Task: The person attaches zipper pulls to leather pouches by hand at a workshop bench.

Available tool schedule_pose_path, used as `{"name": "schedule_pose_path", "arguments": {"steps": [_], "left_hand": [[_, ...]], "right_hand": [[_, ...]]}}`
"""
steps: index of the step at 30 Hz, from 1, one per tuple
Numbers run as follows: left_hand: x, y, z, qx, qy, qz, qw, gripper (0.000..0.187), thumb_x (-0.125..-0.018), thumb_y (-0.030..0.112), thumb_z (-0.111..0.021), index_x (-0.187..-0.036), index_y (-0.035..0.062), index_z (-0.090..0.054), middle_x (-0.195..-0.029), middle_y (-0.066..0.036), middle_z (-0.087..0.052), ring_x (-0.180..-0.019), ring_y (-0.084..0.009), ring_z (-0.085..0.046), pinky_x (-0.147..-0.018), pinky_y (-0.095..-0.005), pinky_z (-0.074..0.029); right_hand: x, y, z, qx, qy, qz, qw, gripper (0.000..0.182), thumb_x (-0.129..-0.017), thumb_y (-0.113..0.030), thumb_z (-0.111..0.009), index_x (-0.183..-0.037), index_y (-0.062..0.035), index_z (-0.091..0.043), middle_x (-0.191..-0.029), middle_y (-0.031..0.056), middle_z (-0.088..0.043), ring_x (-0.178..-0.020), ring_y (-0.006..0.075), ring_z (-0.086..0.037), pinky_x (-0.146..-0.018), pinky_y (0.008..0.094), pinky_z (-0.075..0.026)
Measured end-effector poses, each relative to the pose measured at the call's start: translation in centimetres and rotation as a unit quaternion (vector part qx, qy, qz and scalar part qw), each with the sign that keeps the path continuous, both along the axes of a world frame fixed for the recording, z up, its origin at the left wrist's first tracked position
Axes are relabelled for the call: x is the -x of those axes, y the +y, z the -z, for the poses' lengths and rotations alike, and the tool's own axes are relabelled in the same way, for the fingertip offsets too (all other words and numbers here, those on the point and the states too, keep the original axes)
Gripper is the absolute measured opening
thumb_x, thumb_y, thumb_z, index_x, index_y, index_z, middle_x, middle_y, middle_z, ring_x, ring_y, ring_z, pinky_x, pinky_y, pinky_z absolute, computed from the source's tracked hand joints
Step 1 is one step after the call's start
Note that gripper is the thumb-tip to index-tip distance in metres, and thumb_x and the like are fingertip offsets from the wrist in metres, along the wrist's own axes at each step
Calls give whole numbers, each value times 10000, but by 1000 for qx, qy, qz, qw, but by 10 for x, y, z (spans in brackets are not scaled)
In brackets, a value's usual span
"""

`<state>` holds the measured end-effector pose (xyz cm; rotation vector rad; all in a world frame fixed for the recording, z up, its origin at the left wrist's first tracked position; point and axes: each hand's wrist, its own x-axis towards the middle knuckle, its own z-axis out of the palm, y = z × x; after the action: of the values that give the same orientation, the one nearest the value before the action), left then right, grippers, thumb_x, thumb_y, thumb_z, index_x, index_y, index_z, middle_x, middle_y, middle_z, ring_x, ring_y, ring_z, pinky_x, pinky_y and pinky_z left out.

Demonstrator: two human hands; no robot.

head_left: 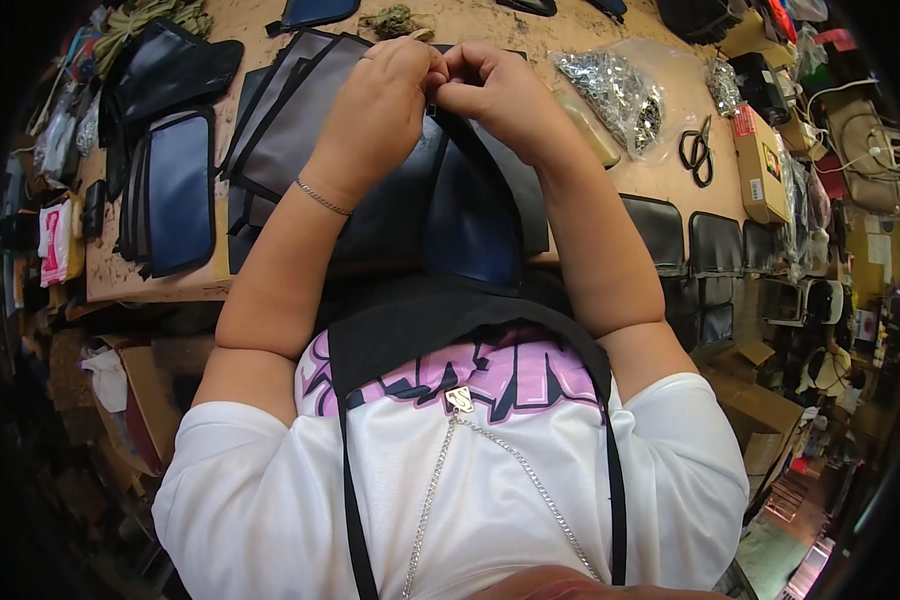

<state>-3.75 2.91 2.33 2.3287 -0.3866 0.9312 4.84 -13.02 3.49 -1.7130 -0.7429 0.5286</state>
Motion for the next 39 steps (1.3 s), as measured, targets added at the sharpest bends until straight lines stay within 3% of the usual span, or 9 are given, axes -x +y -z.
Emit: {"name": "schedule_pose_path", "arguments": {"steps": [2,6,9,12,15,24,28,31,39], "left_hand": [[0,-6,4,21,12,-4,1000,162,-832,-41,-534,-965,36,-587,-941,-143,-620,-951,-370,-586,-835,-453,-474],[-2,-9,2,37,10,-14,999,121,-882,-42,-545,-985,8,-582,-930,-163,-623,-955,-387,-588,-831,-424,-477],[-6,-8,11,43,19,-14,999,88,-931,-12,-567,-1012,8,-594,-928,-115,-648,-905,-293,-630,-799,-368,-494],[-10,-2,12,262,157,80,949,111,-982,77,-615,-1070,12,-629,-958,-46,-677,-861,-145,-630,-768,-289,-498],[1,-8,5,272,250,93,925,193,-989,160,-665,-1106,8,-670,-964,-2,-690,-851,-52,-595,-767,-224,-486],[-3,-25,12,538,302,144,773,234,-942,145,-723,-1111,-17,-714,-1002,-61,-734,-926,-128,-675,-870,-266,-536],[-1,-31,10,516,309,151,785,263,-929,116,-732,-1158,-10,-705,-1049,-60,-729,-967,-128,-671,-885,-264,-534],[-2,-35,12,509,306,152,790,266,-926,113,-734,-1160,-10,-704,-1043,-57,-727,-962,-129,-671,-883,-262,-534],[-4,-43,10,499,304,144,799,220,-925,112,-733,-1106,-11,-719,-1002,-52,-724,-934,-120,-667,-862,-255,-529]], "right_hand": [[5,-5,-3,23,-33,13,999,181,-824,-114,-732,-975,-34,-672,-874,-25,-635,-805,46,-557,-728,227,-462],[19,-13,-8,64,-112,35,991,217,-764,-143,-732,-933,-20,-675,-836,66,-647,-767,164,-599,-718,297,-493],[26,-16,-4,54,-159,59,984,219,-790,-139,-721,-954,-16,-644,-910,103,-664,-832,223,-633,-754,329,-505],[34,-22,0,2,-154,69,986,295,-824,-100,-724,-1076,-25,-587,-958,125,-652,-912,270,-664,-804,353,-522],[33,-25,13,-58,-133,97,985,286,-849,-51,-697,-1092,-43,-547,-964,131,-646,-949,282,-670,-829,348,-526],[33,-44,21,1,-441,75,895,289,-774,-52,-718,-1023,-87,-577,-837,110,-571,-825,372,-607,-707,450,-504],[31,-56,27,-13,-481,85,872,272,-785,-57,-726,-1031,-111,-621,-862,82,-608,-810,322,-627,-673,426,-512],[27,-60,31,-58,-566,95,817,287,-774,-56,-743,-1042,-113,-658,-910,66,-642,-786,282,-648,-630,390,-520],[26,-67,35,-81,-608,104,783,179,-752,-41,-762,-916,-80,-703,-904,46,-657,-757,234,-660,-608,354,-527]]}}
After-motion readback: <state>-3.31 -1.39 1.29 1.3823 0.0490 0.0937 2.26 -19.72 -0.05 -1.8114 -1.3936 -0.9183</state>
